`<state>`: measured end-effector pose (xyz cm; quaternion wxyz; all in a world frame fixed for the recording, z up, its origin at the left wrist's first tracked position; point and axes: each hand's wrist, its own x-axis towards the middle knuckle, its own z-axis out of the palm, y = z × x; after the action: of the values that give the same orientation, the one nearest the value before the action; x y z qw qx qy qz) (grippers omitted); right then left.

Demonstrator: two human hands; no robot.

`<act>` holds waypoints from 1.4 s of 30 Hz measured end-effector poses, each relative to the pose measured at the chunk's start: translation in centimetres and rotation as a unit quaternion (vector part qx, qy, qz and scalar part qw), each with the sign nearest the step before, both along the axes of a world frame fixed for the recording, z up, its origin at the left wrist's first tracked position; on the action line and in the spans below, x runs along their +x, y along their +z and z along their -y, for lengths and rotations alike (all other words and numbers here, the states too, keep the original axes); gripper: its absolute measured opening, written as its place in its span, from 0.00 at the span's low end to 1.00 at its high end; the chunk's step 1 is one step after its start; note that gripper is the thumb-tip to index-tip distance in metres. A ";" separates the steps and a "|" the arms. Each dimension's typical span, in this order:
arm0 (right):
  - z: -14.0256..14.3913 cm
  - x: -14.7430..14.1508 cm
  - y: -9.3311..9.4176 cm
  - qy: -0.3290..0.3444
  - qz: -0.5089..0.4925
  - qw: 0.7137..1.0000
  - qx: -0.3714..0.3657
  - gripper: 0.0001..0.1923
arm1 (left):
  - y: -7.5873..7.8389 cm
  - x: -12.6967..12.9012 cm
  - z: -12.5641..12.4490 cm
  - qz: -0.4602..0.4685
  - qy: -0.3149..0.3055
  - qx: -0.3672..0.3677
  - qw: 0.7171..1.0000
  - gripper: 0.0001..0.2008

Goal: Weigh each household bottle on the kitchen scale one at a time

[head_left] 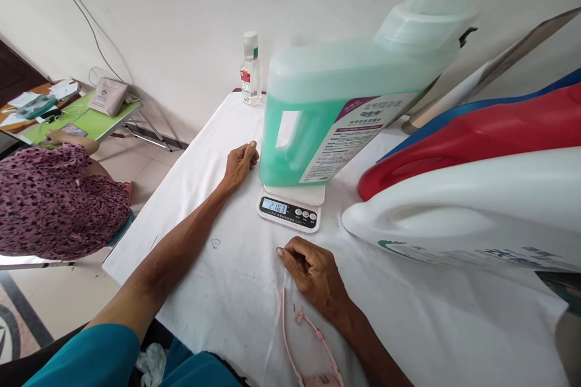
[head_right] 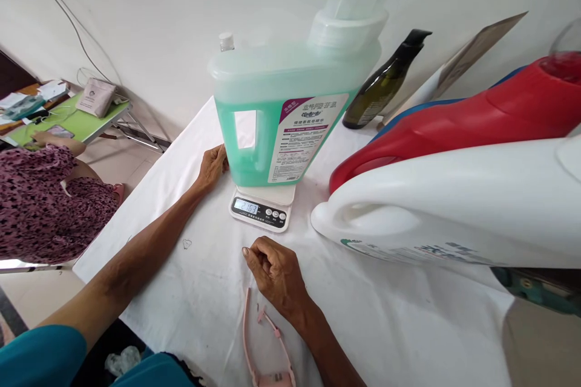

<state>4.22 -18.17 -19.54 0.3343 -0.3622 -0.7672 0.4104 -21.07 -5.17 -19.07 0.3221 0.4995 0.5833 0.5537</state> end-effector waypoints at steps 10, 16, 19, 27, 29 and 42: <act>0.0 -0.1 -0.1 -0.003 0.004 1.000 0.011 0.20 | 0.6 0.2 0.4 0.001 0.006 -0.010 1.000 0.33; -0.1 -0.1 -0.2 -0.004 0.002 1.000 0.011 0.20 | 0.8 0.2 0.3 -0.007 0.006 -0.018 1.000 0.32; -0.1 -0.1 -0.2 -0.005 0.004 1.000 0.015 0.20 | 0.6 0.1 0.3 -0.014 0.004 -0.014 1.000 0.31; -0.1 -0.1 -0.2 -0.006 -0.002 1.000 0.030 0.20 | 0.8 0.2 0.4 -0.023 0.001 -0.009 1.000 0.30; -0.1 -0.1 -0.1 -0.006 0.001 1.000 0.026 0.20 | 0.7 0.3 0.4 -0.019 0.000 -0.009 1.000 0.30; -0.1 -0.2 0.1 -0.012 0.013 1.000 0.005 0.21 | 11.9 1.4 5.0 0.012 0.142 0.246 0.959 0.23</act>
<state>4.01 -18.10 -19.46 0.3313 -0.3749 -0.7692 0.3974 -19.63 -10.20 -7.17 0.1140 0.4692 0.4898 0.7259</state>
